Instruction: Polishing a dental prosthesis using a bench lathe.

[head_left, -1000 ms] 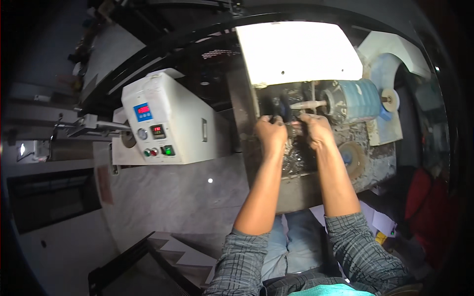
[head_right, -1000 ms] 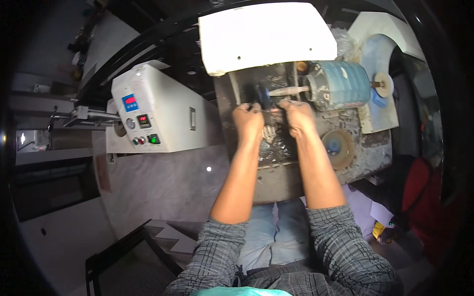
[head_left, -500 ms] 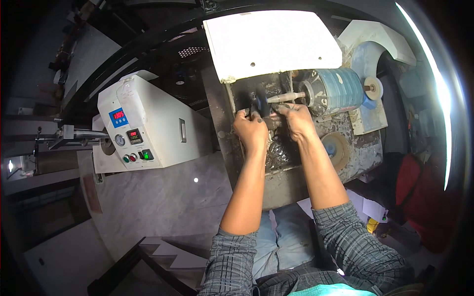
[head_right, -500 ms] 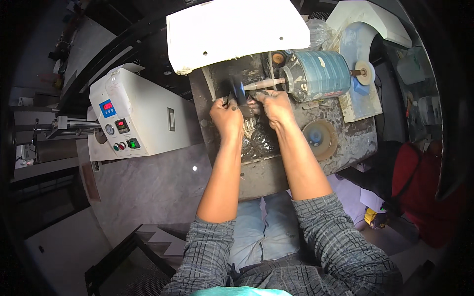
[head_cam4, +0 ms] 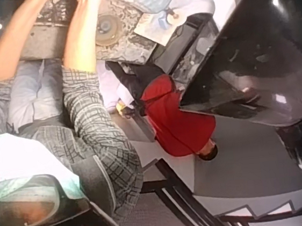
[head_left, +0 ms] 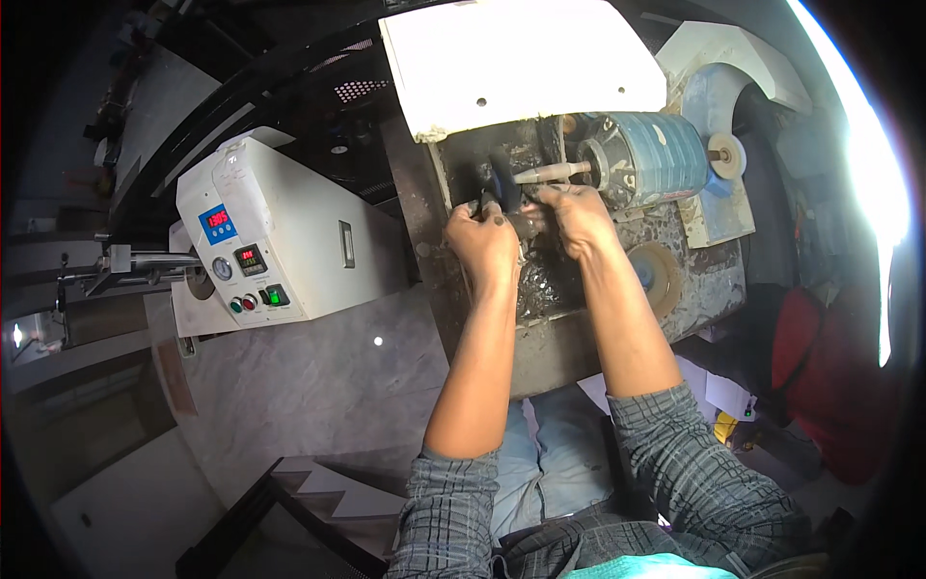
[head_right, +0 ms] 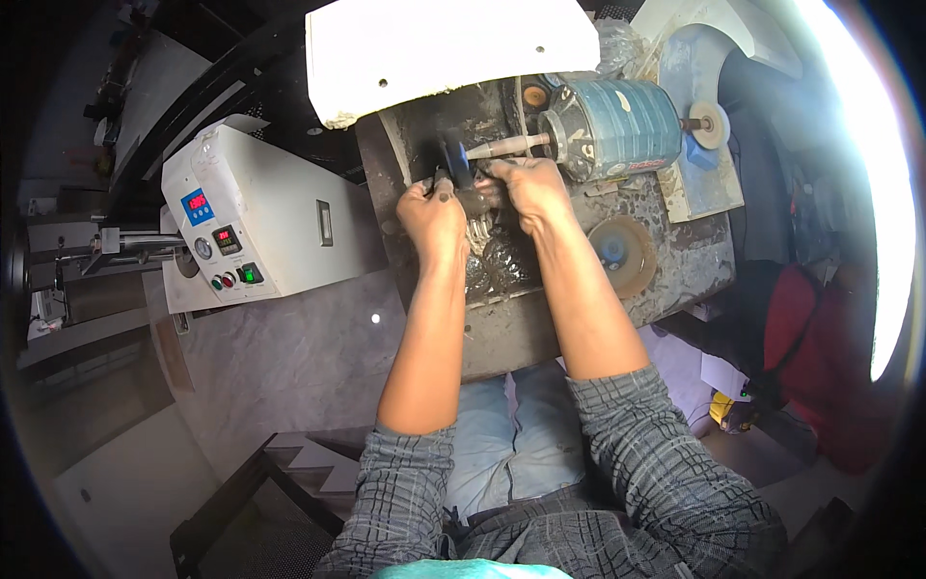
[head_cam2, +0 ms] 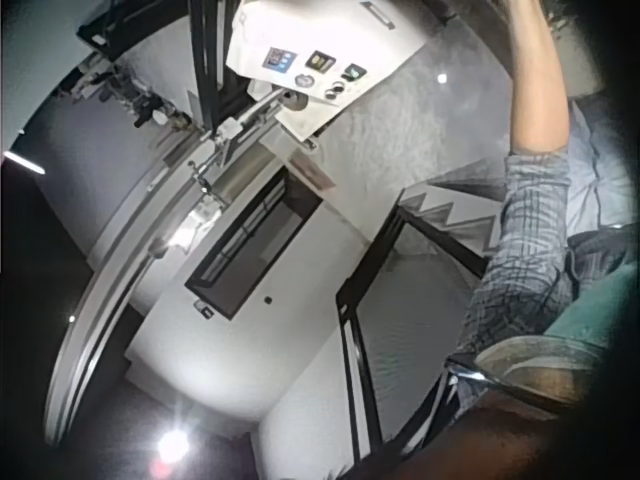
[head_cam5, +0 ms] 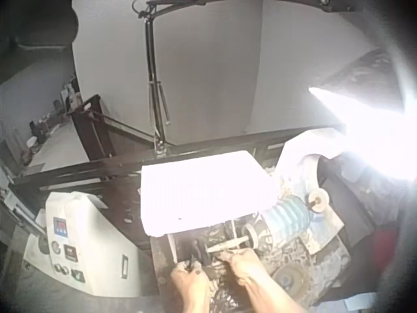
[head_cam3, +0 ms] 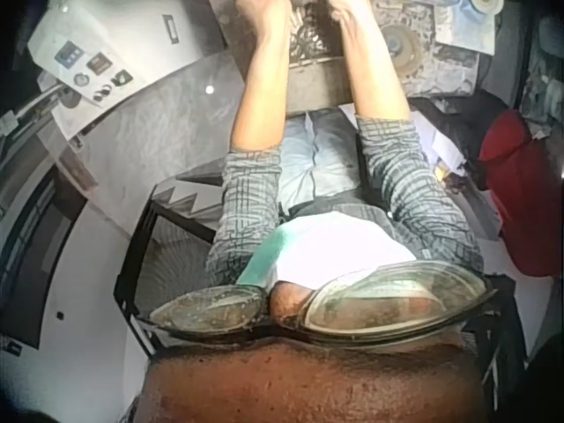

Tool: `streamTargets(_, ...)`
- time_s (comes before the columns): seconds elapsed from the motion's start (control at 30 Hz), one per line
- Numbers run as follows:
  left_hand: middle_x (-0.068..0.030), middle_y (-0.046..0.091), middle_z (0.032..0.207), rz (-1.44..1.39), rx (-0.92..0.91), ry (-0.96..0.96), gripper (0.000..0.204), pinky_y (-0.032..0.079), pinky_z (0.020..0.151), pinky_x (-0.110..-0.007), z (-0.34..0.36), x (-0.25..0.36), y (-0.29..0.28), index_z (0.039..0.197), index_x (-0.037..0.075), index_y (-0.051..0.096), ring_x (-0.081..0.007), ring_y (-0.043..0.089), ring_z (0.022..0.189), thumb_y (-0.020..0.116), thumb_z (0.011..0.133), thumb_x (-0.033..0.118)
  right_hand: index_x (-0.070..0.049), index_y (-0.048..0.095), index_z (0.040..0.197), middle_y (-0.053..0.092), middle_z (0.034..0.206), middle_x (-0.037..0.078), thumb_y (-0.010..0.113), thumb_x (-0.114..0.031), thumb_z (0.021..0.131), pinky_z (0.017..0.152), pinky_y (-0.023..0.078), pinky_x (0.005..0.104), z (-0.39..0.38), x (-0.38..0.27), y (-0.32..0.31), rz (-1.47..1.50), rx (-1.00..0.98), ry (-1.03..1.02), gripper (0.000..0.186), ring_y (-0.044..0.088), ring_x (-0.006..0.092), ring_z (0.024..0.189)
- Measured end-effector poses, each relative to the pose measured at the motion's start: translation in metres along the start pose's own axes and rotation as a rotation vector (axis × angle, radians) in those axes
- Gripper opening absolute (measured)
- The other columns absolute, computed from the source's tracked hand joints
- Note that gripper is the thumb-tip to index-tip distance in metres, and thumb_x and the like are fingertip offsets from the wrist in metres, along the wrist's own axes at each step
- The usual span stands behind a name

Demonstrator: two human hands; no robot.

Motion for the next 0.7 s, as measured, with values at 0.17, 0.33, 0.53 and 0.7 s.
streamTargets(0.17,-0.0089,0.062,0.078,-0.008,0.032,-0.047,0.008,0.044,0.060,-0.027,0.007,-0.009,-0.006,0.083,-0.008,0.060,-0.0123,0.056,0.066,0.057,0.089,-0.005,0.007,0.067,0.089,0.071,0.079,0.017,0.062,-0.005,0.091,0.047,0.051,0.0274,0.002,0.012,0.009,0.083,-0.056,0.014,0.013,0.066,0.0198,0.056)
streamTargets(0.33,-0.0072,0.062,0.076,-0.019,-0.005,-0.042,0.006,0.044,0.059,-0.027,0.005,-0.004,-0.002,0.084,-0.008,0.061,-0.0113,0.055,0.064,0.058,0.089,-0.005,0.007,0.067,0.091,0.072,0.081,0.015,0.063,-0.008,0.091,0.041,0.047,0.0263,0.023,0.032,-0.017,-0.136,0.049,-0.004,0.016,0.065,0.0168,0.054)
streamTargets(0.53,-0.0055,0.061,0.074,0.148,-0.006,0.059,0.004,0.041,0.057,-0.025,0.015,-0.005,-0.006,0.086,-0.007,0.062,-0.0085,0.053,0.064,0.060,0.089,-0.005,0.008,0.067,0.093,0.072,0.081,0.017,0.061,-0.005,0.092,0.045,0.051,0.0267,0.004,0.023,-0.003,0.009,0.050,0.108,0.014,0.066,0.0192,0.055)
streamTargets(0.7,-0.0066,0.063,0.075,0.262,-0.039,0.113,0.006,0.042,0.057,-0.026,0.007,0.007,0.001,0.088,-0.009,0.061,-0.0087,0.054,0.063,0.057,0.091,-0.005,0.007,0.068,0.091,0.072,0.079,0.016,0.063,-0.007,0.091,0.043,0.047,0.0270,-0.002,0.014,-0.001,0.024,0.026,0.072,0.015,0.066,0.0176,0.054)
Point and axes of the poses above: each hand's wrist, its own z-axis towards the middle knuckle, its own y-axis out of the palm, x = y × z, the point moved 10 cm from there along z, towards the middle knuckle
